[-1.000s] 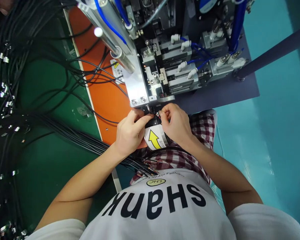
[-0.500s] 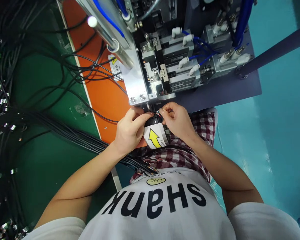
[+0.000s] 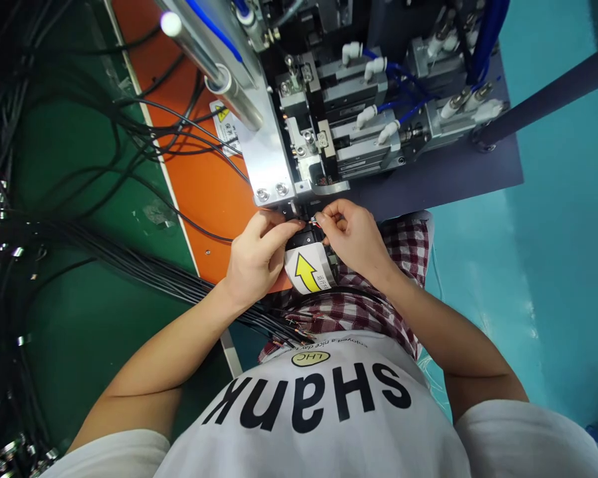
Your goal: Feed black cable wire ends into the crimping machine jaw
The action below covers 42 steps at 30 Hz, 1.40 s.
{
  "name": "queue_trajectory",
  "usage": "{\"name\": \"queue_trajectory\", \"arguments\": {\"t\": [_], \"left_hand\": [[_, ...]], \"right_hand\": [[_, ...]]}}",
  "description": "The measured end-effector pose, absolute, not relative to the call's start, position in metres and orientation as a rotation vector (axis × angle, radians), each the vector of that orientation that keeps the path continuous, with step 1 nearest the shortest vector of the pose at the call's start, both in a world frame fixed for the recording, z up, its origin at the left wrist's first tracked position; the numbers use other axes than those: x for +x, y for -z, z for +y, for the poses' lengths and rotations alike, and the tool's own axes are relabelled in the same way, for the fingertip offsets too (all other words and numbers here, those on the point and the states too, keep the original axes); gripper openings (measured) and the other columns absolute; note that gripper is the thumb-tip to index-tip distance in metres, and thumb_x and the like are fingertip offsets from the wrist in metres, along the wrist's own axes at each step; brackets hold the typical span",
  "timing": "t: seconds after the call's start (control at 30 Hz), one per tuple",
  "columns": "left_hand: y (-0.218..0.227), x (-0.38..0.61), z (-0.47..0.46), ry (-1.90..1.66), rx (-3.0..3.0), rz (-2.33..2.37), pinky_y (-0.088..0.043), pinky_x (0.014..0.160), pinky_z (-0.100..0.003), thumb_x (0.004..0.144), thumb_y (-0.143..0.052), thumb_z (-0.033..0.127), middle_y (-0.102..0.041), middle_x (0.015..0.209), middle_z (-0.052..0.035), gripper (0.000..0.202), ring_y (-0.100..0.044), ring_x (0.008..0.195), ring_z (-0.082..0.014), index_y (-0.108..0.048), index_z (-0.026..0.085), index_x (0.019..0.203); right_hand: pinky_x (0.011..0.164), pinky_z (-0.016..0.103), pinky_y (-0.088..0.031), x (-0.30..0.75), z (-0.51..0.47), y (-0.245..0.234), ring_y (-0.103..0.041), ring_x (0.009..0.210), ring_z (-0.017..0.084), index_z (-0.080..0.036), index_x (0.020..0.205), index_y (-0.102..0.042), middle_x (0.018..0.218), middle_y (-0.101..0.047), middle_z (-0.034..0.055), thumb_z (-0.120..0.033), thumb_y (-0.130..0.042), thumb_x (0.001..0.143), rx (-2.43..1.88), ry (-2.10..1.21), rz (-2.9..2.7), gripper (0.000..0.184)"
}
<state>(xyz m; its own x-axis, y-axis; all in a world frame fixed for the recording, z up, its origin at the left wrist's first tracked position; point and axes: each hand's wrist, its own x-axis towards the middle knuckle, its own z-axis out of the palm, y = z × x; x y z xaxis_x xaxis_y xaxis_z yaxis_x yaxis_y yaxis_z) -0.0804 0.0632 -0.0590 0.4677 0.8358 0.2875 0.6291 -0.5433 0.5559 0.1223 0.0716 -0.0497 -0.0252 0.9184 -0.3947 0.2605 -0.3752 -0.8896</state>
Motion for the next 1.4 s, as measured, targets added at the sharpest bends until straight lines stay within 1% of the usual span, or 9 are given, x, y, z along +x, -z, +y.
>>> {"name": "queue_trajectory", "arguments": {"t": [0.2, 0.4, 0.6, 0.7, 0.9, 1.03, 1.2, 1.4], "left_hand": [[0.057, -0.081, 0.063, -0.728, 2.327, 1.244, -0.053, 0.075, -0.028, 0.102, -0.037, 0.02, -0.059, 0.098, -0.0087, 0.033, -0.062, 0.091, -0.0182, -0.066, 0.018, 0.118], [0.057, -0.083, 0.064, -0.716, 2.36, 1.243, -0.052, 0.073, -0.028, 0.103, -0.036, 0.022, -0.059, 0.098, -0.009, 0.034, -0.061, 0.09, -0.0176, -0.066, 0.019, 0.119], [0.054, -0.086, 0.06, -0.709, 2.431, 1.187, -0.045, 0.063, -0.024, 0.103, -0.038, 0.022, -0.058, 0.095, -0.0074, 0.032, -0.055, 0.077, -0.0137, -0.065, 0.019, 0.121], [0.053, -0.086, 0.06, -0.707, 2.442, 1.166, -0.045, 0.062, -0.023, 0.103, -0.039, 0.022, -0.057, 0.093, -0.007, 0.031, -0.054, 0.075, -0.0128, -0.065, 0.018, 0.12], [0.055, -0.084, 0.063, -0.742, 2.423, 1.213, -0.049, 0.068, -0.025, 0.103, -0.038, 0.021, -0.058, 0.094, -0.008, 0.032, -0.058, 0.083, -0.0156, -0.066, 0.018, 0.119], [0.055, -0.082, 0.065, -0.699, 2.399, 1.247, -0.051, 0.071, -0.026, 0.103, -0.036, 0.02, -0.059, 0.096, -0.0089, 0.034, -0.061, 0.087, -0.0166, -0.066, 0.017, 0.118], [0.055, -0.082, 0.066, -0.701, 2.404, 1.259, -0.053, 0.072, -0.026, 0.103, -0.034, 0.021, -0.059, 0.097, -0.0092, 0.036, -0.062, 0.088, -0.0167, -0.067, 0.017, 0.118], [0.055, -0.082, 0.066, -0.69, 2.423, 1.256, -0.052, 0.07, -0.026, 0.103, -0.035, 0.019, -0.059, 0.097, -0.0092, 0.035, -0.061, 0.086, -0.017, -0.067, 0.017, 0.118]], "right_hand": [[0.056, 0.027, -0.047, 0.123, 0.074, 0.05, -0.059, 0.056, 0.012, -0.02, 0.077, -0.06, 0.066, -0.059, -0.0022, -0.037, -0.068, 0.087, -1.615, -1.537, -1.137, 0.021], [0.056, 0.026, -0.044, 0.123, 0.077, 0.045, -0.057, 0.055, 0.011, -0.019, 0.076, -0.061, 0.062, -0.058, -0.0031, -0.039, -0.068, 0.087, -1.583, -1.601, -1.106, 0.023], [0.056, 0.025, -0.043, 0.126, 0.068, 0.043, -0.054, 0.056, 0.01, -0.019, 0.076, -0.061, 0.063, -0.057, -0.0036, -0.039, -0.067, 0.088, -1.587, -1.625, -1.135, 0.024], [0.055, 0.025, -0.042, 0.128, 0.065, 0.043, -0.053, 0.056, 0.01, -0.019, 0.078, -0.062, 0.063, -0.056, -0.0039, -0.041, -0.067, 0.088, -1.579, -1.628, -1.128, 0.025], [0.054, 0.025, -0.042, 0.126, 0.072, 0.043, -0.052, 0.055, 0.01, -0.019, 0.077, -0.062, 0.062, -0.056, -0.0039, -0.044, -0.07, 0.085, -1.569, -1.6, -1.1, 0.028], [0.053, 0.025, -0.041, 0.124, 0.076, 0.046, -0.052, 0.054, 0.01, -0.019, 0.076, -0.062, 0.059, -0.056, -0.004, -0.039, -0.07, 0.085, -1.598, -1.582, -1.092, 0.024], [0.054, 0.025, -0.042, 0.123, 0.077, 0.047, -0.052, 0.054, 0.01, -0.019, 0.076, -0.063, 0.058, -0.056, -0.0039, -0.04, -0.069, 0.085, -1.603, -1.59, -1.085, 0.023], [0.054, 0.025, -0.041, 0.123, 0.077, 0.044, -0.052, 0.054, 0.011, -0.019, 0.075, -0.062, 0.057, -0.056, -0.0039, -0.038, -0.069, 0.085, -1.615, -1.591, -1.077, 0.022]]}}
